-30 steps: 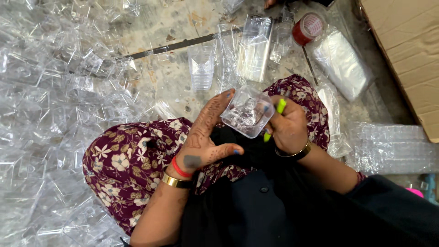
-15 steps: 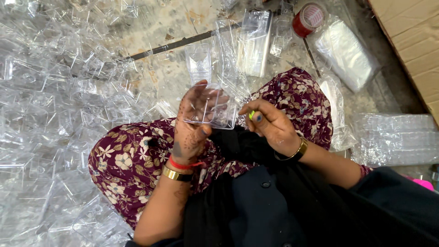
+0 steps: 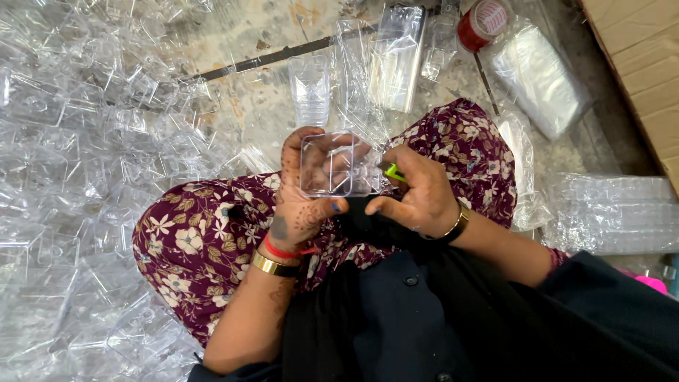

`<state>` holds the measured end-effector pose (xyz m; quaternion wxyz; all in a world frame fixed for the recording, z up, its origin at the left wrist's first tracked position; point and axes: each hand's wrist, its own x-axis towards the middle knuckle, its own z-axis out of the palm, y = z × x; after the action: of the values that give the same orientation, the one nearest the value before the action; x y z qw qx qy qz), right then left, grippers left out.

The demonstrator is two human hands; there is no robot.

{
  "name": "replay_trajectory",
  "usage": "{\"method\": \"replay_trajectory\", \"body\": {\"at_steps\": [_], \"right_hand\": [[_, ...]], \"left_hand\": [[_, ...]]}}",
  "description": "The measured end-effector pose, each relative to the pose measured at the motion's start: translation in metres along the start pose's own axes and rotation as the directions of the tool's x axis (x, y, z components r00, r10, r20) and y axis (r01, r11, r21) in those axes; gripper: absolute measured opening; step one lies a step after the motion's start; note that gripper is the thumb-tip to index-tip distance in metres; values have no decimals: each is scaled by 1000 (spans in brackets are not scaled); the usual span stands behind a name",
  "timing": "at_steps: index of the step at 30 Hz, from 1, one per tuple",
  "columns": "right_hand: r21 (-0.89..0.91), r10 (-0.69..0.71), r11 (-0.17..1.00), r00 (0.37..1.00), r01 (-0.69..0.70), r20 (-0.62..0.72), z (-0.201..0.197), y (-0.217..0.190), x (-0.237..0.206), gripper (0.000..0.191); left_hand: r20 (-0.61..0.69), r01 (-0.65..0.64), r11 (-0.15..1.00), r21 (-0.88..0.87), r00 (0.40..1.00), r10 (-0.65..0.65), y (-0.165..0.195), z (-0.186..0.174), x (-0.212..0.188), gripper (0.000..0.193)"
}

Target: The person sits on the floor among piles of clear plastic parts and snaps lids onto small transparent plastic boxes one at a time, pressing each lid closed by hand and setting finished boxes aside. At the start they briefly handle a pink bottle with a pink cap before beginning the box assembly.

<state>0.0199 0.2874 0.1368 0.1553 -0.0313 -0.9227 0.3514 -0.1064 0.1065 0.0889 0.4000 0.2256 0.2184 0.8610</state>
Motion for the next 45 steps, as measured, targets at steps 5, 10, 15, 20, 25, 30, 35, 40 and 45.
{"method": "replay_trajectory", "body": {"at_steps": [5, 10, 15, 20, 25, 30, 35, 40, 45], "right_hand": [[-122, -105, 987, 994, 102, -18, 10, 16, 1, 64], [-153, -132, 980, 991, 128, -14, 13, 25, -5, 54], [25, -86, 996, 996, 85, 18, 10, 24, -5, 59], [66, -28, 997, 1000, 27, 15, 2, 19, -7, 61], [189, -156, 964, 974, 187, -167, 1, 19, -13, 49], [-57, -231, 972, 969, 227, -93, -11, 31, -21, 29], [38, -132, 989, 963, 144, -236, -11, 58, -26, 20], [186, 40, 983, 975, 2, -221, 6, 88, -36, 19], [204, 138, 974, 973, -100, -183, 4, 95, -39, 24]], "left_hand": [[13, 26, 999, -27, 1000, -26, -3, 1, 0, 96], [28, -12, 1000, -8, 1000, 12, -5, 3, 4, 95], [-10, -22, 998, 55, 1000, 22, -3, 4, 4, 92], [-91, -61, 972, 228, 992, 84, -1, 7, 5, 90], [-104, -153, 789, 595, 959, 264, -15, 4, 6, 89], [12, -71, 630, 773, 995, 97, -47, -16, 9, 94], [136, 18, 918, 395, 988, -78, -80, -40, 44, 71], [194, -190, 715, 673, 978, 78, -90, -45, 56, 67], [-131, 111, 610, 785, 991, -11, -80, -34, 49, 93]]}}
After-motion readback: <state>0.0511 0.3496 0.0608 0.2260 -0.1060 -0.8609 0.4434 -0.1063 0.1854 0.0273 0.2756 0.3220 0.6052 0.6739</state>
